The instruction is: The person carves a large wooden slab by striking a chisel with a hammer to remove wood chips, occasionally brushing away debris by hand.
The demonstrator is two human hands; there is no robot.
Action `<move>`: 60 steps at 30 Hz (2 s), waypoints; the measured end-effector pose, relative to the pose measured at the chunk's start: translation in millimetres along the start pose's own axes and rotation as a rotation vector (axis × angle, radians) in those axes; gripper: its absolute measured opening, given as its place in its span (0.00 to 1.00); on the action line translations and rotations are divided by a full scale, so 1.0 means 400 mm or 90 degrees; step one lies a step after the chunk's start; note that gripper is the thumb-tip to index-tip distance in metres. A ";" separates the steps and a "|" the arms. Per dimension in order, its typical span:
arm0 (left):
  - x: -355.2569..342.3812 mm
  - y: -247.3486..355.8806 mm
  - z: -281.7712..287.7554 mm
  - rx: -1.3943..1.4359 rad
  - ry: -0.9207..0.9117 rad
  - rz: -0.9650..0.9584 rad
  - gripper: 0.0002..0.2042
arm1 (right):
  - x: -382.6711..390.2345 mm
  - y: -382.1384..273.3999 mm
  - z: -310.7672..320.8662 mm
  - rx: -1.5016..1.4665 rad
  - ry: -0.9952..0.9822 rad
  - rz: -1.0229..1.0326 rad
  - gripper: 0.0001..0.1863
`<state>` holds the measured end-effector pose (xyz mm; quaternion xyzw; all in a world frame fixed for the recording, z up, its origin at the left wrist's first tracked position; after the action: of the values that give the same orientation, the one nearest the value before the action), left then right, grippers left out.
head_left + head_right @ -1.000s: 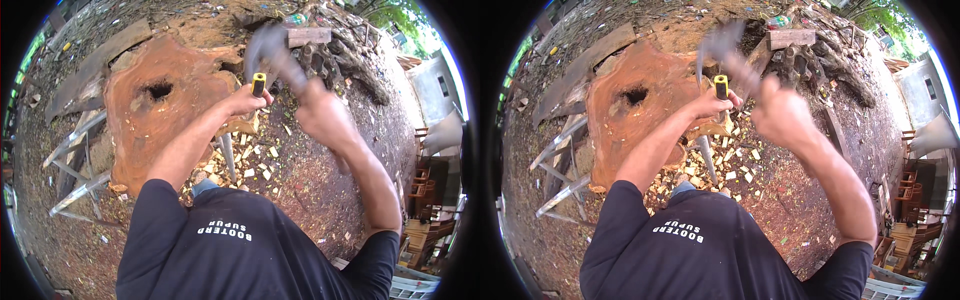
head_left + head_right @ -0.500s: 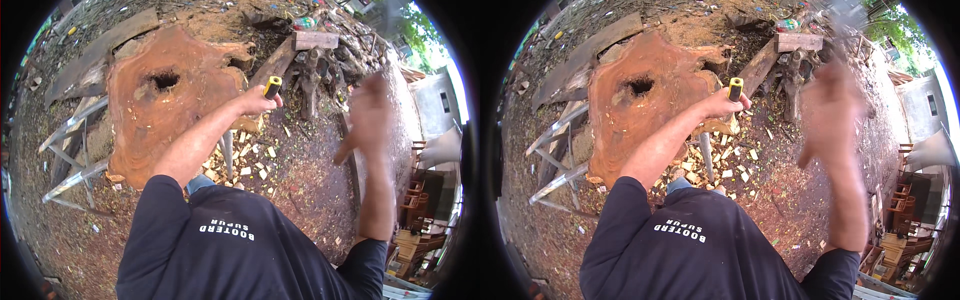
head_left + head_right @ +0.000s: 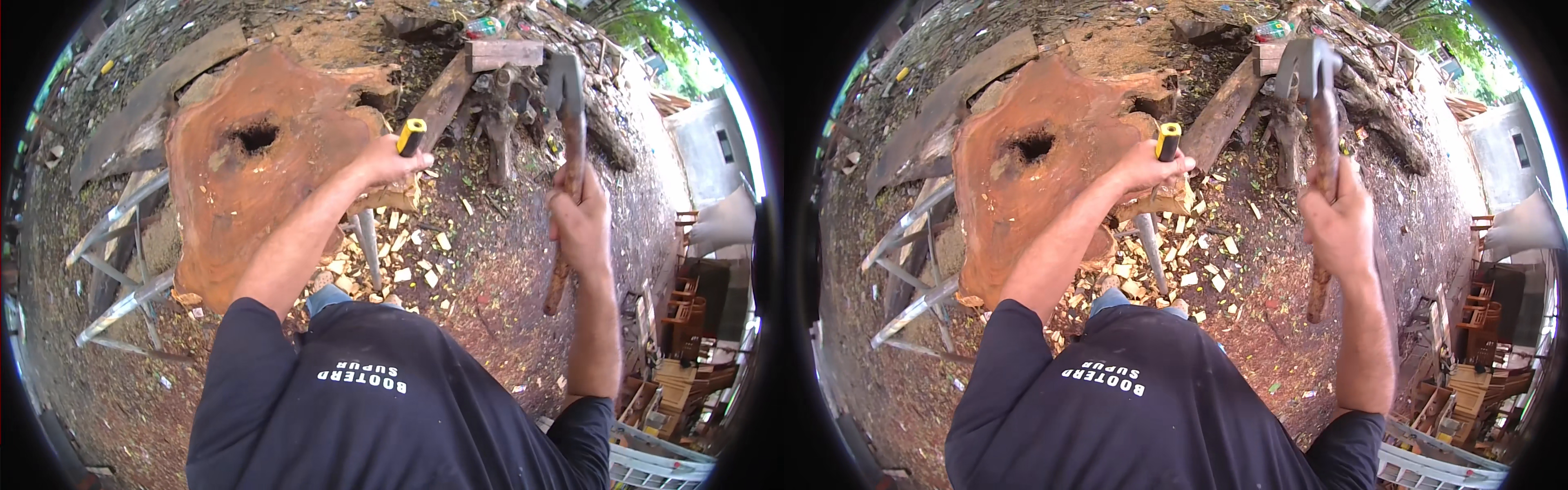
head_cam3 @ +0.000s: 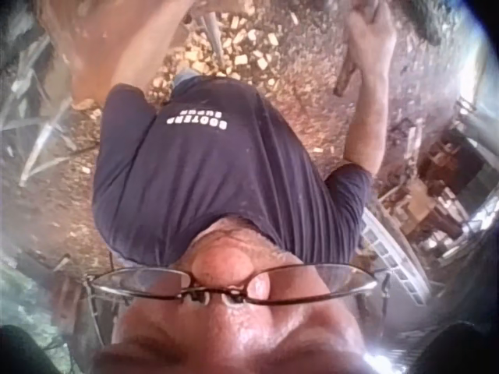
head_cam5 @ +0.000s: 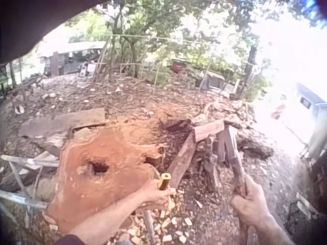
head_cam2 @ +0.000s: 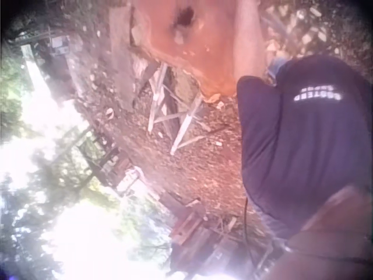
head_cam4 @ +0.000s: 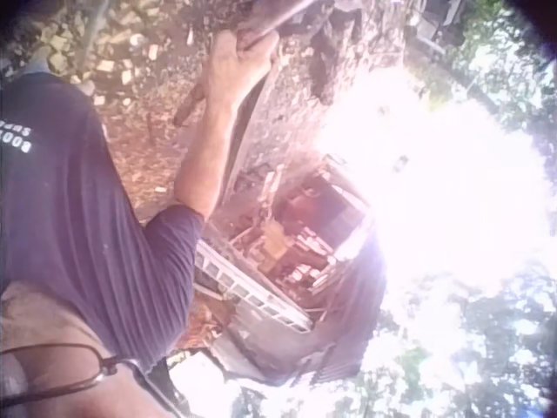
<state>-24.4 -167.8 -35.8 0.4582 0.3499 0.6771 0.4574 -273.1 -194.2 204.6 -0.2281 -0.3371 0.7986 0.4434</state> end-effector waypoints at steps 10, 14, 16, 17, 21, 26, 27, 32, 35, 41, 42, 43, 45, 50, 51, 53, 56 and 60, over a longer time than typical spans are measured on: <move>0.166 -0.022 -0.479 -0.425 -0.037 -0.178 0.22 | 0.277 0.497 -0.152 -0.241 0.004 -0.253 0.06; 0.140 -0.027 -0.566 -0.311 -0.095 -0.170 0.20 | 0.376 0.624 -0.143 -0.277 0.029 -0.334 0.08; 0.091 -0.059 -0.542 -0.181 -0.059 -0.177 0.15 | 0.406 0.662 -0.128 -0.282 0.032 -0.332 0.08; 0.097 -0.031 -0.493 -0.085 0.015 -0.230 0.13 | 0.422 0.672 -0.121 -0.284 0.037 -0.336 0.09; 0.028 0.049 -0.281 0.233 0.093 -0.113 0.12 | 0.444 0.677 -0.098 -0.287 0.060 -0.334 0.12; 0.001 0.138 -0.019 0.380 0.262 -0.189 0.13 | 0.413 0.660 -0.124 -0.329 0.038 -0.308 0.05; -0.005 0.128 -0.004 0.397 0.263 -0.200 0.13 | 0.403 0.636 -0.126 -0.337 0.029 -0.300 0.05; -0.026 0.072 -0.003 0.420 0.293 -0.212 0.14 | 0.362 0.567 -0.139 -0.345 0.001 -0.276 0.06; -0.034 0.062 -0.014 0.444 0.304 -0.213 0.14 | 0.339 0.532 -0.141 -0.343 -0.023 -0.255 0.07; -0.048 0.043 -0.009 0.460 0.320 -0.190 0.17 | 0.230 0.406 -0.095 -0.221 -0.069 -0.184 0.07; -0.057 0.035 -0.010 0.463 0.311 -0.190 0.20 | 0.198 0.352 -0.076 -0.151 -0.079 -0.167 0.07; -0.059 0.032 -0.012 0.465 0.313 -0.191 0.20 | 0.159 0.281 -0.056 -0.083 -0.090 -0.149 0.07; -0.067 0.042 -0.020 0.488 0.321 -0.196 0.20 | 0.087 0.142 -0.003 0.023 -0.064 -0.001 0.08; -0.039 0.015 0.009 0.469 0.355 -0.158 0.18 | -0.062 -0.261 0.072 0.131 0.006 0.180 0.11; -0.039 0.022 0.006 0.476 0.356 -0.159 0.18 | -0.074 -0.328 0.088 0.084 0.022 0.246 0.11; -0.040 0.035 0.002 0.487 0.351 -0.171 0.19 | -0.096 -0.413 0.095 -0.017 0.041 0.385 0.12; -0.038 0.041 0.004 0.475 0.340 -0.159 0.20 | -0.137 -0.359 -0.054 0.196 0.026 0.215 0.15; -0.038 0.067 -0.006 0.391 0.315 -0.195 0.17 | -0.160 -0.116 -0.269 0.570 -0.293 0.166 0.14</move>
<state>-32.3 -191.5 -17.2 0.3391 0.6988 0.5553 0.2973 -144.0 -195.5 171.2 0.1252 -0.0195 0.9427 0.3087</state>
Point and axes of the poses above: each hand's wrist, its own x-axis away from the middle knuckle, its own z-axis out of the back of the hand, y = z × x, the point moved 7 cm from there along -x, towards the middle knuckle, and after that the axes turned 1 degree about -x, right-handed, at the moved point
